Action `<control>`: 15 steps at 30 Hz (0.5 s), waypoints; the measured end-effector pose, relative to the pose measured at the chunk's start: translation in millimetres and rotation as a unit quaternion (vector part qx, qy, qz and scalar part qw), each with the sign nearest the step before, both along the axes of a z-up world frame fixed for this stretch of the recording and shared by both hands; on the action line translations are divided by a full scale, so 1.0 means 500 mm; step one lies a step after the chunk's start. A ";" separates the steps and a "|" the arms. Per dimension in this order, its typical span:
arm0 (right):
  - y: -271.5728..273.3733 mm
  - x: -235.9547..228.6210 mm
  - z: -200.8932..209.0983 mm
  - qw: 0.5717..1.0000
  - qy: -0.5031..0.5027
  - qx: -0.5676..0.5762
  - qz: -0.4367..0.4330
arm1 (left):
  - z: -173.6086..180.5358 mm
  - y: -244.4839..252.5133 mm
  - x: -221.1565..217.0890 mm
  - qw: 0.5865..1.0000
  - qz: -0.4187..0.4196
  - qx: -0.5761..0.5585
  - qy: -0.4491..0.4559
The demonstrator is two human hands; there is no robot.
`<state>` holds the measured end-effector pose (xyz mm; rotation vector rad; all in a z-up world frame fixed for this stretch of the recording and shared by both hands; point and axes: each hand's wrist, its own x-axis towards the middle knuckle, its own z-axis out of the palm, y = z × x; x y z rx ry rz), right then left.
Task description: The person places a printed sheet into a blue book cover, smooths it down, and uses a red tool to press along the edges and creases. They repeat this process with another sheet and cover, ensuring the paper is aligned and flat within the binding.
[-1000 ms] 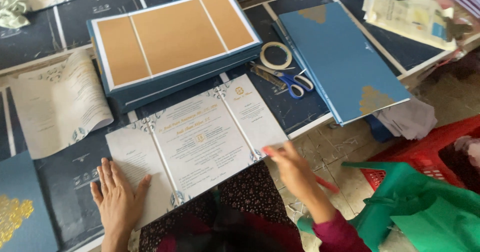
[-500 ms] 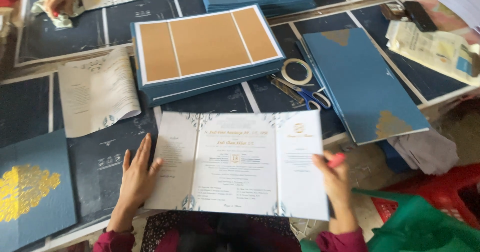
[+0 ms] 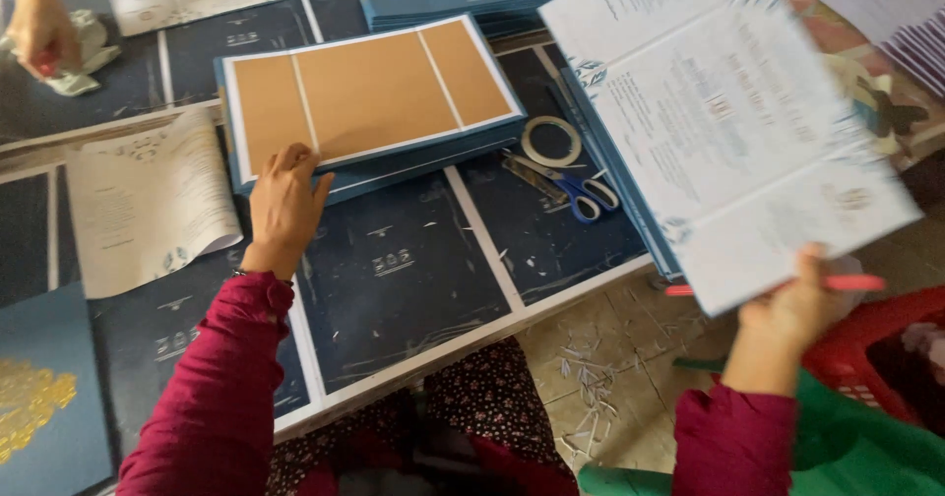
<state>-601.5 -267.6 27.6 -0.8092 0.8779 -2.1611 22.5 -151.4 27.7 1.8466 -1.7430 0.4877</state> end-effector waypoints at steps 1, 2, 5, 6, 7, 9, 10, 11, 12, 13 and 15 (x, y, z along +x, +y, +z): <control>-0.018 0.002 -0.032 0.985 -0.021 0.165 -0.034 | -0.018 -0.011 0.008 1.000 0.007 -0.007 -0.014; -0.043 0.010 -0.065 0.943 -0.046 0.324 -0.063 | -0.033 -0.025 0.021 0.999 0.016 -0.016 -0.029; -0.084 -0.030 -0.219 0.936 0.068 0.342 -0.039 | -0.032 -0.023 0.019 0.993 0.098 0.002 -0.060; -0.090 -0.034 -0.211 0.936 0.067 0.343 -0.037 | -0.028 -0.026 0.025 0.993 0.100 0.003 -0.061; -0.095 -0.038 -0.204 0.938 0.068 0.340 -0.019 | -0.024 -0.029 0.032 0.993 0.096 0.017 -0.063; -0.100 -0.055 -0.212 0.937 0.067 0.344 -0.003 | -0.026 -0.033 0.047 0.993 0.088 0.038 -0.066; -0.110 -0.069 -0.219 0.937 0.080 0.340 0.024 | -0.030 -0.039 0.054 0.993 0.080 0.051 -0.074; -0.118 -0.083 -0.226 0.936 0.093 0.336 0.050 | -0.034 -0.043 0.062 0.992 0.073 0.065 -0.083; -0.111 -0.086 -0.213 0.935 0.093 0.337 0.050 | -0.033 -0.047 0.072 0.992 0.072 0.066 -0.082; -0.103 -0.088 -0.199 0.918 0.162 0.355 0.077 | -0.031 -0.050 0.082 0.990 0.055 0.066 -0.109; -0.081 -0.096 -0.166 0.894 0.230 0.371 0.103 | -0.006 -0.044 0.081 0.988 0.037 0.067 -0.134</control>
